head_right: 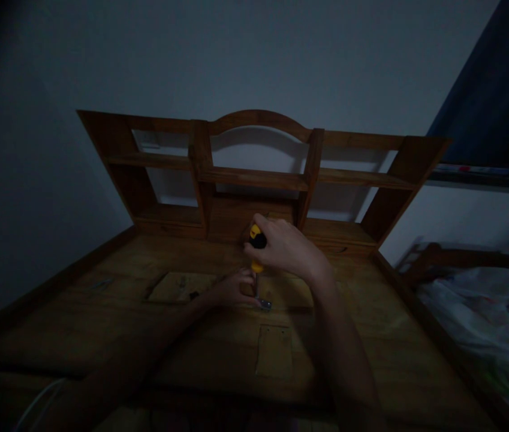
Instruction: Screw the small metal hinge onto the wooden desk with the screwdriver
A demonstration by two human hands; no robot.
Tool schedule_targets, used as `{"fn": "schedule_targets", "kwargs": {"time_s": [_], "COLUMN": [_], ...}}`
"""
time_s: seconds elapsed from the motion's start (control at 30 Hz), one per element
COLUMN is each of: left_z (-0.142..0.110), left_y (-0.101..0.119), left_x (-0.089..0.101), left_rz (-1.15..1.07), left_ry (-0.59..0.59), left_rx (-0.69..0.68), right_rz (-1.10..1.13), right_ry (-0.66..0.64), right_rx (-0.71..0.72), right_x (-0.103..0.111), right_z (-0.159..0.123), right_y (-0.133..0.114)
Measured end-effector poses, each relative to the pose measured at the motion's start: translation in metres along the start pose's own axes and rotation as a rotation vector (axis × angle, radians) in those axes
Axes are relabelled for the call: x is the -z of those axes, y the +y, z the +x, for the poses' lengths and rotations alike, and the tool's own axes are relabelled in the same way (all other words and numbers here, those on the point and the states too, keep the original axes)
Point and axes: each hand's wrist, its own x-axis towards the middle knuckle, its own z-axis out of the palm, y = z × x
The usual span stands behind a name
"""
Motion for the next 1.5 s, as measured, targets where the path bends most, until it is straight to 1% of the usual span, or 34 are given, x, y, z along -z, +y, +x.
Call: {"fn": "schedule_targets", "kwargs": {"time_s": [0.13, 0.2, 0.33, 0.57, 0.7, 0.83, 1.07, 1.3, 1.5], "left_z": [-0.003, -0.003, -0.003, -0.003, -0.004, -0.005, -0.005, -0.005, -0.005], "left_y": [0.010, 0.015, 0.017, 0.015, 0.011, 0.007, 0.009, 0.005, 0.004], "left_x": [0.002, 0.001, -0.005, -0.010, -0.011, -0.012, -0.008, -0.010, -0.011], "left_rz": [0.182, 0.233, 0.244, 0.307, 0.286, 0.282, 0.240, 0.176, 0.175], "left_ry": [-0.031, -0.028, 0.029, 0.070, 0.099, 0.124, 0.071, 0.093, 0.088], "left_rx": [0.012, -0.002, -0.036, -0.097, -0.143, -0.154, -0.148, -0.132, -0.129], "right_rz": [0.079, 0.121, 0.171, 0.147, 0.164, 0.216, 0.187, 0.141, 0.142], "right_ry": [-0.017, -0.018, -0.030, -0.035, -0.042, -0.046, -0.041, -0.069, -0.073], "right_rx": [0.056, 0.091, 0.124, 0.117, 0.155, 0.214, 0.192, 0.132, 0.127], "right_x": [0.006, 0.008, 0.010, 0.012, 0.013, 0.013, 0.013, 0.016, 0.016], "right_z": [0.001, 0.001, 0.002, -0.001, 0.000, 0.002, 0.001, -0.002, -0.001], "right_y": [0.003, 0.002, -0.001, 0.002, 0.002, -0.001, -0.004, -0.008, -0.008]}}
